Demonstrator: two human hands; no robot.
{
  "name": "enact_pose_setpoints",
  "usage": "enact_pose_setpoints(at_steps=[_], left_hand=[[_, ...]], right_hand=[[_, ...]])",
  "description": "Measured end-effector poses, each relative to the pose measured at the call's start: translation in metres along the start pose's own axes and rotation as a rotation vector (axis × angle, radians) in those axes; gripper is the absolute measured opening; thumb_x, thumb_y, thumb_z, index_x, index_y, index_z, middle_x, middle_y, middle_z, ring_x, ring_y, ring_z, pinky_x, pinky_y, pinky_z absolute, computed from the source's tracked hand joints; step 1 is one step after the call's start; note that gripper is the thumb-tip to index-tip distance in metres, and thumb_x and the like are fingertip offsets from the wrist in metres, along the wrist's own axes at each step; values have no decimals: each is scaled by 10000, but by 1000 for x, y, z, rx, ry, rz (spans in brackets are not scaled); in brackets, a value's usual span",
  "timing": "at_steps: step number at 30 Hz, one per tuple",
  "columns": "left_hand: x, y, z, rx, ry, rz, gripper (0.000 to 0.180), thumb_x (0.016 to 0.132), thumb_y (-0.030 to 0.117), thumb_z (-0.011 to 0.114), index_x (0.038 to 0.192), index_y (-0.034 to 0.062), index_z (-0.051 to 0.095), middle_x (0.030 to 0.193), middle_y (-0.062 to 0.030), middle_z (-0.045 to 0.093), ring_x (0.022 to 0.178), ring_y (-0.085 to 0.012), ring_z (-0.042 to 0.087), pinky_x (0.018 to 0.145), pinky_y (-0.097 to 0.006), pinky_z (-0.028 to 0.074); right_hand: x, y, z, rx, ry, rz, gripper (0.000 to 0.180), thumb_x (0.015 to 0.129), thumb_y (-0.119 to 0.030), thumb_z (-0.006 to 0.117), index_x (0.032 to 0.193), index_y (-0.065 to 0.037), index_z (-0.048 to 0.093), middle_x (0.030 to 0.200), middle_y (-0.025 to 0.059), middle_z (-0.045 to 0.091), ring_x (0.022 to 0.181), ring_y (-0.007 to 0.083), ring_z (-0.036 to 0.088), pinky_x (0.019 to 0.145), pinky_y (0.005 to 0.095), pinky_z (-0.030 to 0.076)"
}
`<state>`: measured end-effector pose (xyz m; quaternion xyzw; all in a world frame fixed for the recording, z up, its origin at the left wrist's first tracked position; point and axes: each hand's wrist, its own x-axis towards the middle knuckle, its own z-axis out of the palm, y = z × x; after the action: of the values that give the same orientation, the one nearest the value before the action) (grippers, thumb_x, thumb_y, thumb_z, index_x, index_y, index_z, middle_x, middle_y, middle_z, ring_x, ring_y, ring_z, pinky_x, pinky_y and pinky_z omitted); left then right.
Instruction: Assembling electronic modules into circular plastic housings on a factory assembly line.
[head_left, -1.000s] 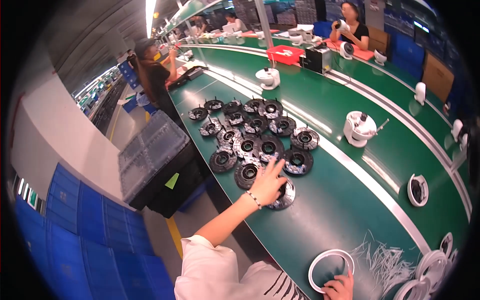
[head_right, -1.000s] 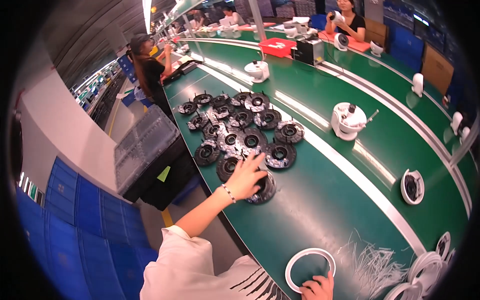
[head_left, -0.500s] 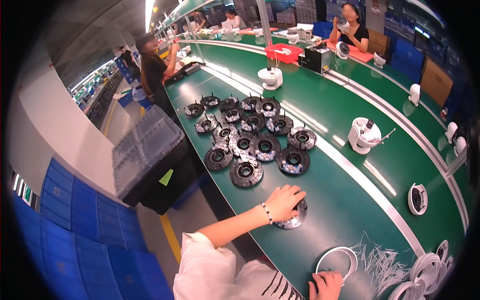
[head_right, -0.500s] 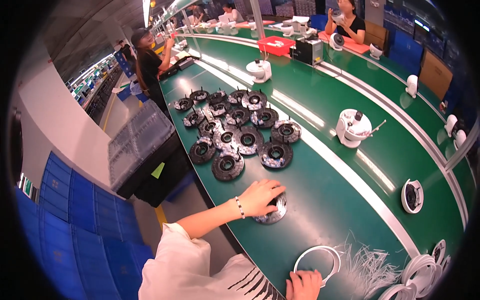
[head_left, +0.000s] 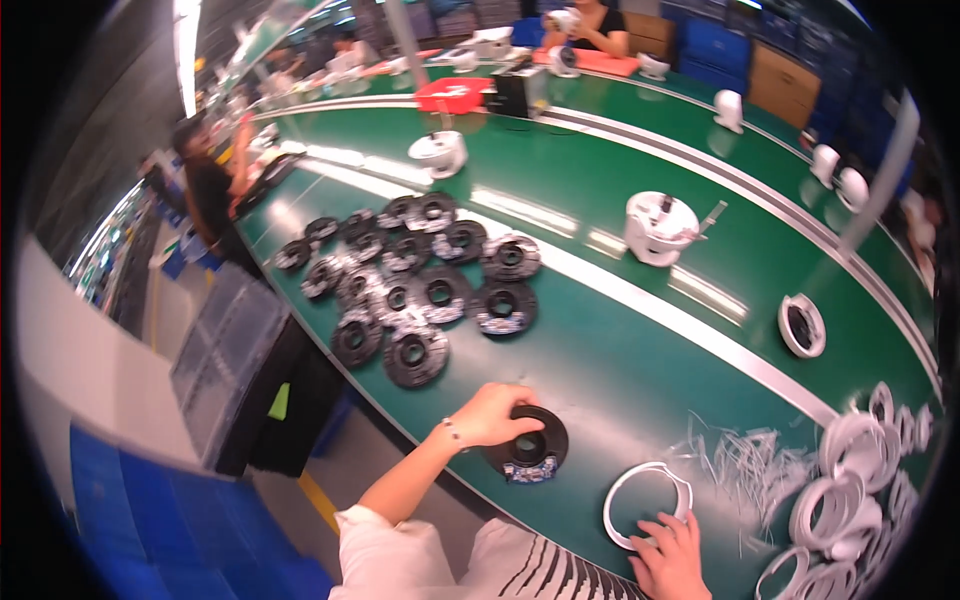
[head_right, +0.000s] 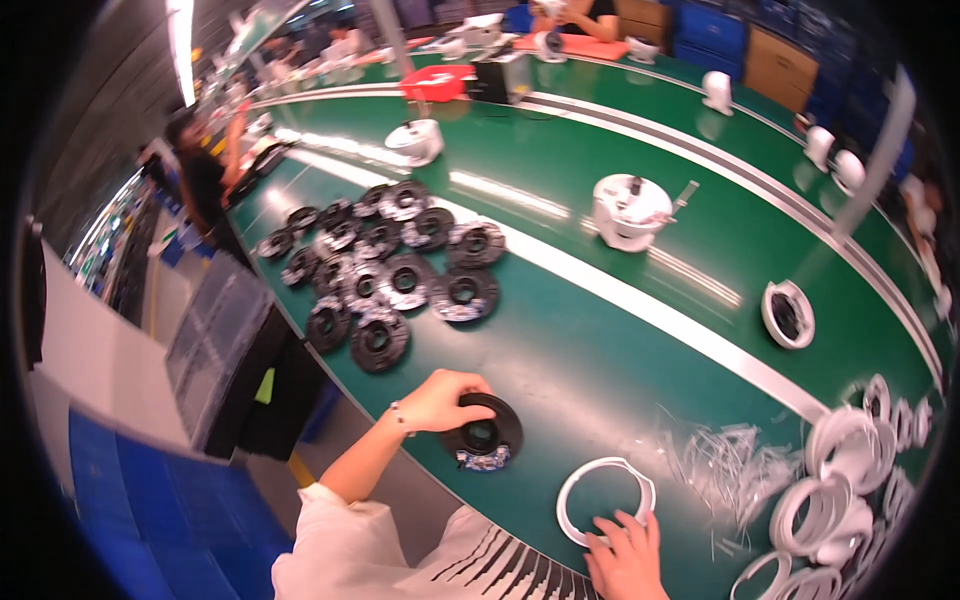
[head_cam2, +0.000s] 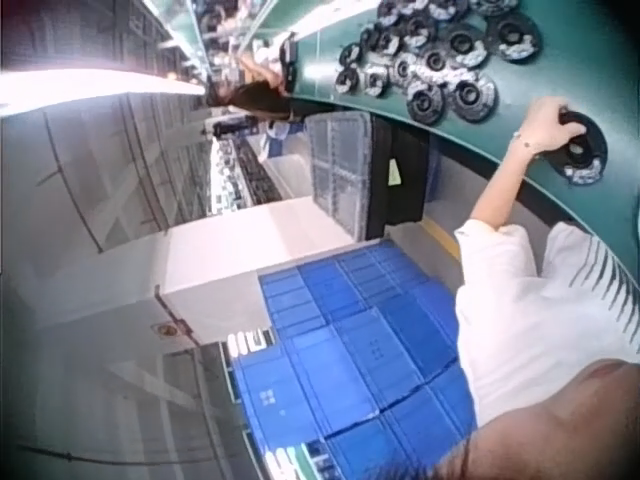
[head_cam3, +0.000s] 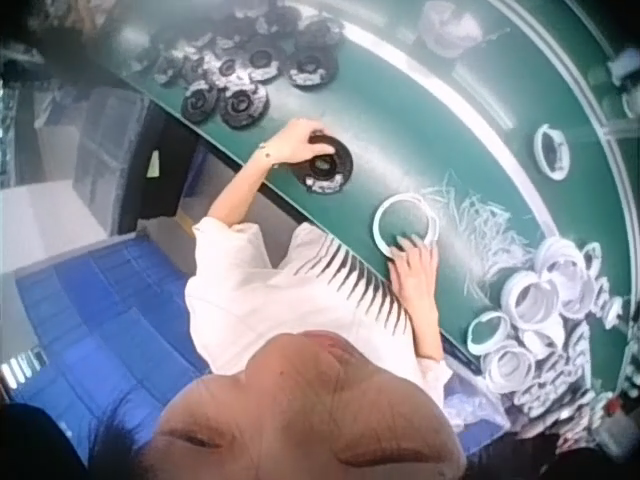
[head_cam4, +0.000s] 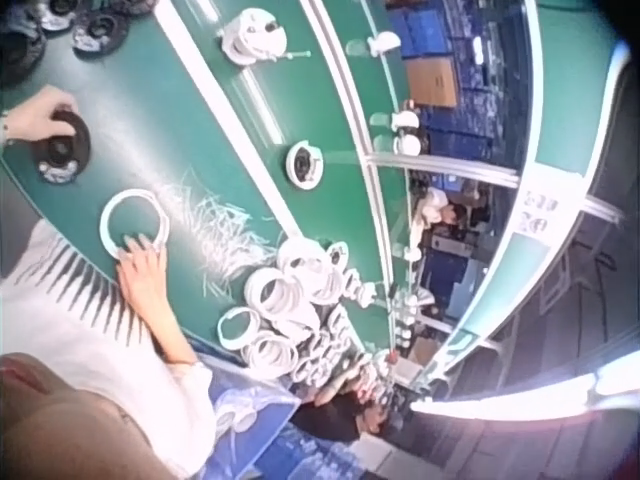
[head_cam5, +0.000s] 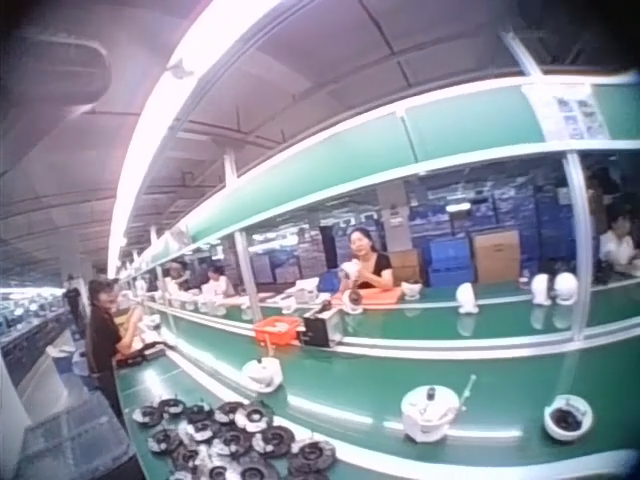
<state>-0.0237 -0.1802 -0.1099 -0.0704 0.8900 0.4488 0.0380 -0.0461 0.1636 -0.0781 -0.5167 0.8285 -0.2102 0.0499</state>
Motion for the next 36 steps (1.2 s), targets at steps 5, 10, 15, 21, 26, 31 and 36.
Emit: enact_pose_setpoints(at_steps=[5, 10, 15, 21, 26, 31, 36], left_hand=[[28, 13, 24, -752, 107, -105, 120, 771, -16, 580, 862, -2, 503, 812, -54, 586, 763, -97, 563, 676, -225, 471], [53, 35, 50, -1013, 132, -18, 128, 802, 7, 559, 906, 4, 485, 861, -76, 599, 769, -120, 580, 696, -233, 474], [70, 54, 77, -1090, 143, 27, 160, 814, 6, 536, 955, 0, 461, 935, -106, 591, 811, -148, 591, 723, -259, 480], [74, 69, 75, -1095, 105, 25, 204, 829, 46, 532, 1011, -3, 454, 942, -80, 585, 836, -117, 572, 721, -235, 474], [77, 74, 85, -1139, 94, 11, 200, 835, 48, 522, 1012, -13, 451, 947, -94, 584, 833, -128, 577, 731, -244, 479], [73, 74, 95, -1132, 83, 35, 179, 838, 65, 518, 991, -11, 463, 958, -99, 579, 813, -142, 583, 736, -255, 474], [58, 82, 120, -1141, 91, 14, 244, 862, 134, 455, 1075, 15, 452, 1023, -76, 545, 946, -154, 523, 844, -298, 419]], right_hand=[[2, 8, 28, 70, 48, -5, 148, 643, -95, 642, 787, -79, 615, 1020, 50, 526, 1050, 263, 443, 930, 506, 307], [-24, 12, -4, -37, 15, 179, 291, 622, -133, 655, 896, -63, 591, 1211, 98, 440, 1090, 301, 413, 908, 541, 291], [-6, 1, -9, 27, -5, 352, 892, 532, -460, 737, 1237, -54, 371, 1334, 272, 180, 1212, 485, 170, 908, 646, 166], [12, 9, 6, 52, -87, 357, 963, 496, -415, 776, 1267, -57, 323, 1362, 239, 148, 1235, 465, 127, 923, 658, 116], [23, 23, 3, 120, -91, 348, 996, 473, -359, 797, 1290, -93, 294, 1349, 208, 172, 1215, 415, 207, 937, 618, 179], [16, 23, -4, 296, 138, 337, 1000, 460, -337, 803, 1284, -68, 302, 1310, 198, 246, 1163, 405, 283, 955, 490, 268], [11, 37, 5, 848, 791, 403, 1081, 505, -151, 814, 1325, 17, 131, 1323, 172, 259, 1199, 263, 338, 964, 383, 319]])
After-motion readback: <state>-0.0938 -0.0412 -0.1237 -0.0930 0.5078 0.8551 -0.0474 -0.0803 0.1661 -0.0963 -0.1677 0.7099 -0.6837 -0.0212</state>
